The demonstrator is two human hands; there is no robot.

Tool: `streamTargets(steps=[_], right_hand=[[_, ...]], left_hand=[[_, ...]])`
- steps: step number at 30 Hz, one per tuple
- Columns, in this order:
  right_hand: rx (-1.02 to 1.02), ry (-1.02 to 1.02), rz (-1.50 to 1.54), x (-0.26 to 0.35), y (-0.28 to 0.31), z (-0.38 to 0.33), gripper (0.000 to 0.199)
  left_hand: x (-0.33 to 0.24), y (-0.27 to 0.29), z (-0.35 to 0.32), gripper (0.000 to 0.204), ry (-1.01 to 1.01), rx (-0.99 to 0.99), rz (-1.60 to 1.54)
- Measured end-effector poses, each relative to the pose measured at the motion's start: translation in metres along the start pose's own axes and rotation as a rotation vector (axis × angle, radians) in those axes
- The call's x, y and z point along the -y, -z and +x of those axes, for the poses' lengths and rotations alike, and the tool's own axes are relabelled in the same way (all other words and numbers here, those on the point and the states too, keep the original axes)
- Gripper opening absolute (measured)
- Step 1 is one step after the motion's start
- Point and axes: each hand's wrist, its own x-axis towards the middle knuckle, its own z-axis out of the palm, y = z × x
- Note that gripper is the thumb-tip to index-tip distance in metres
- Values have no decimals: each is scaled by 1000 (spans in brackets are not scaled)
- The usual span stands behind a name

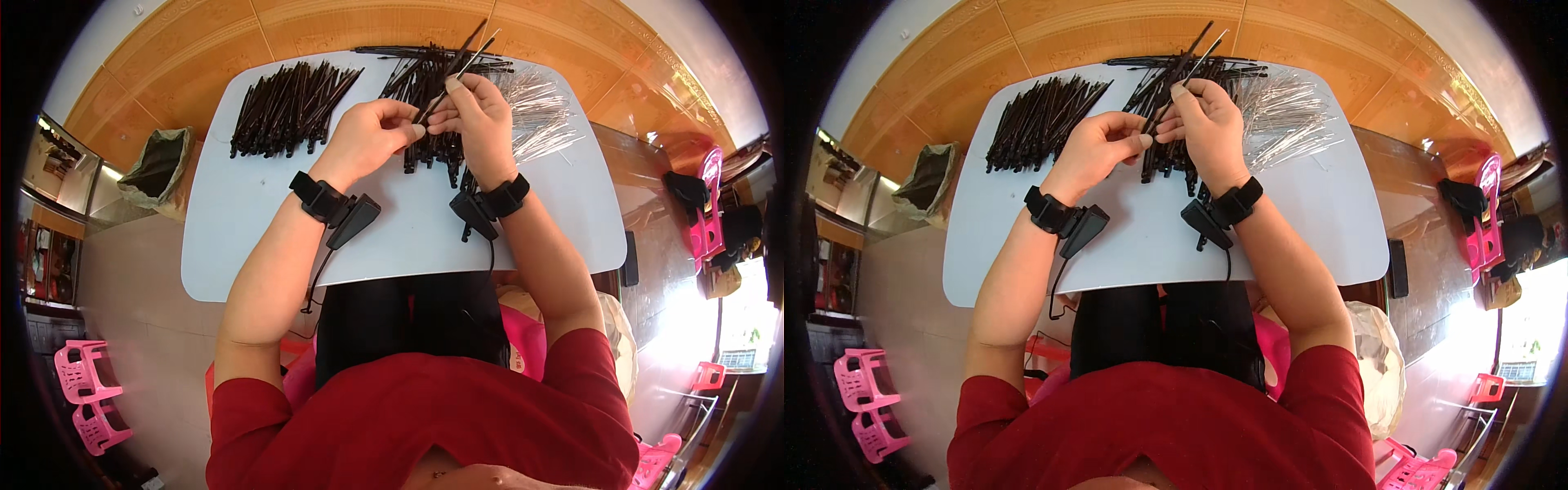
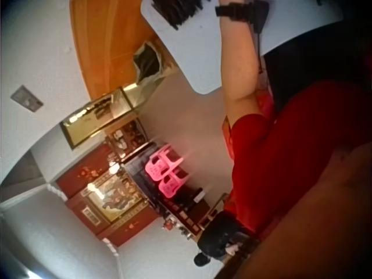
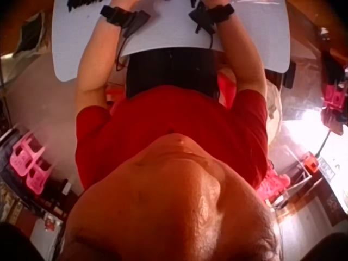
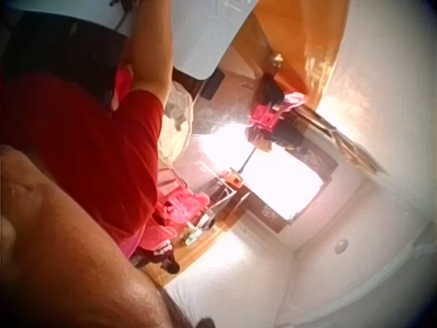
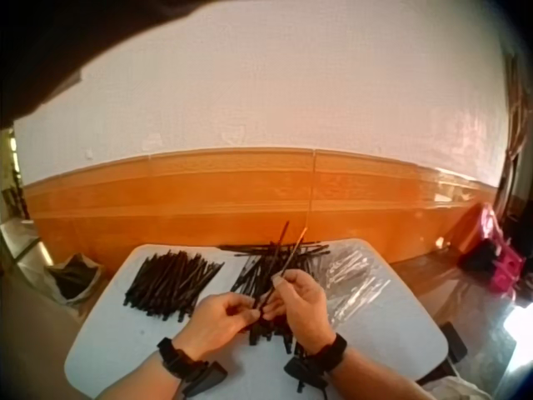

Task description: Sorting and grouping black cable ties into piles on a white table.

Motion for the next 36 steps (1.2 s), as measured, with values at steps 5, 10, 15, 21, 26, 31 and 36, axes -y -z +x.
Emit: streamTargets(steps=[5,10,15,21,26,31,36], right_hand=[[35,34,-23,0,1,0,43],[74,10,-64,-2,3,1,49],[98,2,-88,-1,3,1,48],[110,-6,-104,-1,3,1,42],[114,-16,-102,0,2,0,38],[112,-20,-97,-1,4,1,36],[133,-23,-110,-1,3,1,34]], left_hand=[[-2,29,7,29,-87,-133,120],[2,86,11,32,-41,-504,424],[12,110,12,30,150,-543,775],[26,105,14,20,52,-539,1024],[29,79,18,18,-335,-329,998],[4,36,9,27,-13,-39,832],[13,39,12,33,182,98,729]])
